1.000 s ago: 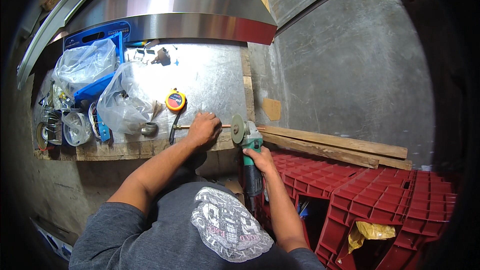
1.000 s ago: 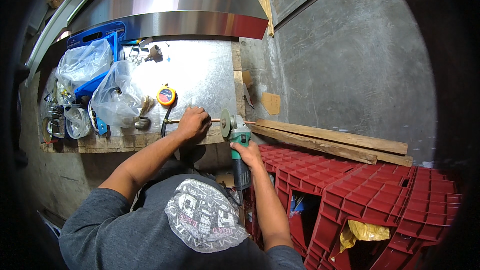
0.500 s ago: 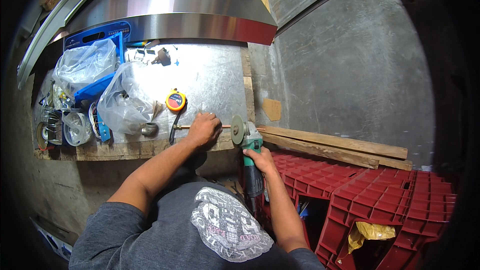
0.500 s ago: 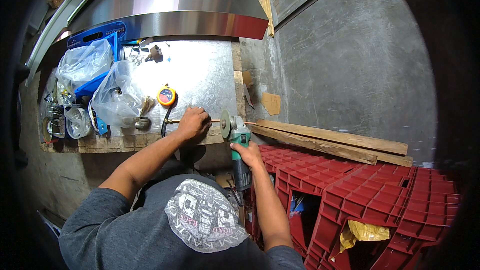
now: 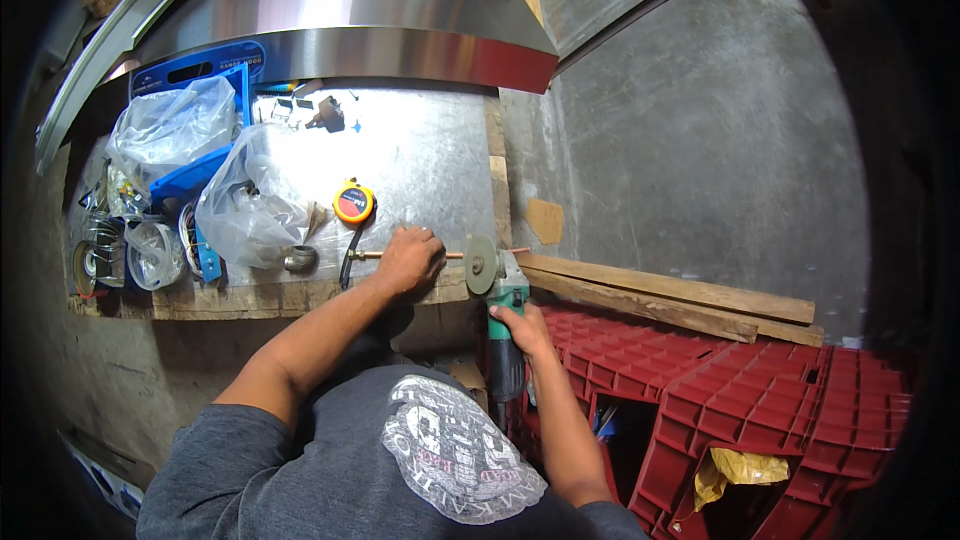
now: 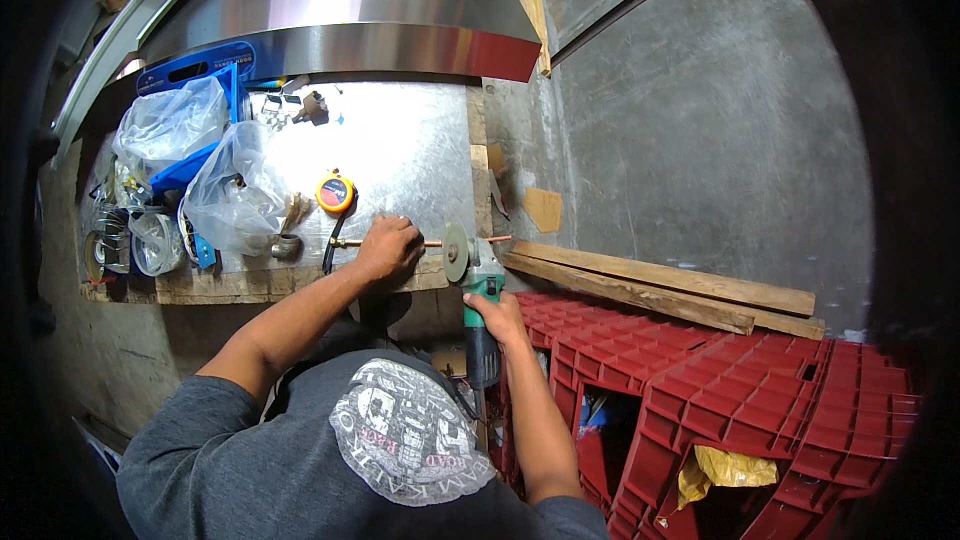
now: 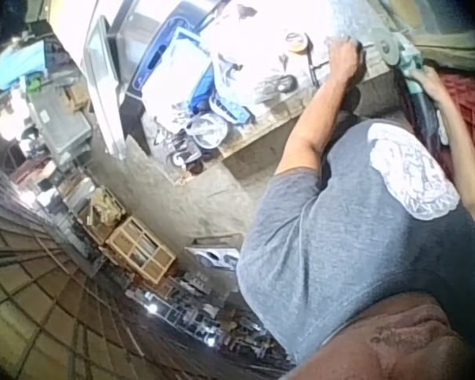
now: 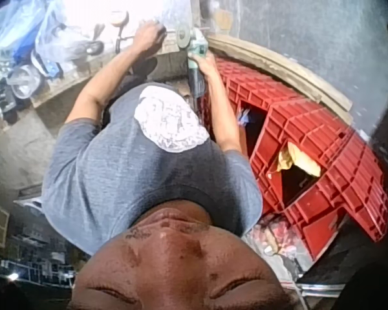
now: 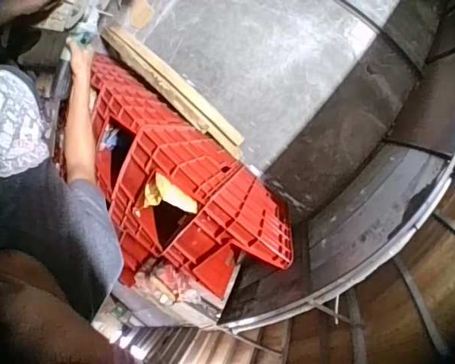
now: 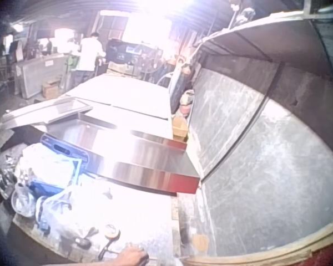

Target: The person measures copper rods with a tape measure, then uses an angle grinder to cut a rod to length. The person also handles a metal frame and a copper rod with pliers.

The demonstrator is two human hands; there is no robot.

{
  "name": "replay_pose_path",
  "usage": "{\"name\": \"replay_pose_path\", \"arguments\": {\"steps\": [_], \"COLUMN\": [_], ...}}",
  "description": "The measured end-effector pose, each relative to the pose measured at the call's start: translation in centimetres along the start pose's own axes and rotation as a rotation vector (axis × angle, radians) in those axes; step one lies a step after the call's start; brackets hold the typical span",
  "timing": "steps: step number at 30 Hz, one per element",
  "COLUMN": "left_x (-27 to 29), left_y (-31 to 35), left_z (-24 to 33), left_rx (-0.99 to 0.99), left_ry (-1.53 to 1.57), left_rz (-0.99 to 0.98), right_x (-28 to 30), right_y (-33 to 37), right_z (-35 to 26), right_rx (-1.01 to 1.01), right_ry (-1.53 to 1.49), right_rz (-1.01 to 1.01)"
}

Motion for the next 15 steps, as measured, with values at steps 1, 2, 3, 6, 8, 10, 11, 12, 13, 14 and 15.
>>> {"name": "replay_pose_path", "arguments": {"steps": [1,2,3,6,8,10,11,12,13,14,15], "left_x": [0.0,0.2,0.4,1.7,1.3,-0.5,-1.2,-1.4,-1.8,-2.2,-2.4], "left_y": [0.0,-0.2,-0.2,-0.3,0.5,2.2,3.3,3.5,3.7,4.1,4.2], "left_z": [0.1,-0.1,-0.4,0.4,1.0,1.9,2.6,3.2,3.8,4.2,4.5], "left_rx": [-0.012,0.035,0.080,0.259,0.449,0.694,0.806,0.813,0.821,0.836,0.821], "left_ry": [-0.004,0.047,0.098,0.286,0.515,0.836,0.934,0.987,1.040,1.093,1.119], "left_rz": [0.000,-0.006,-0.012,-0.114,-0.222,-0.354,-0.442,-0.453,-0.463,-0.473,-0.466], "right_x": [0.3,0.7,1.3,2.3,2.5,2.7,2.6,2.7,2.7,2.7,2.7], "right_y": [0.4,0.7,0.9,2.4,3.2,3.8,3.8,3.9,3.9,4.1,4.1], "right_z": [0.4,0.8,0.8,1.3,1.8,1.7,1.9,2.0,1.9,1.9,1.9], "right_rx": [-0.010,-0.017,0.029,-0.011,-0.026,-0.035,-0.039,-0.042,-0.045,-0.052,-0.054], "right_ry": [-0.027,-0.059,-0.066,-0.246,-0.285,-0.333,-0.340,-0.370,-0.399,-0.425,-0.431], "right_rz": [0.002,0.009,0.038,0.016,-0.017,-0.038,-0.037,-0.029,-0.023,-0.020,-0.026]}}
Point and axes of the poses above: each hand's wrist, its own y-axis away from the middle knuckle, its own x-axis out of the back of the hand, z = x × y, the point moved 10 cm from there along -y, towards the middle knuckle, and after that the axes turned 15 degrees about z, right-handed, at the moved point
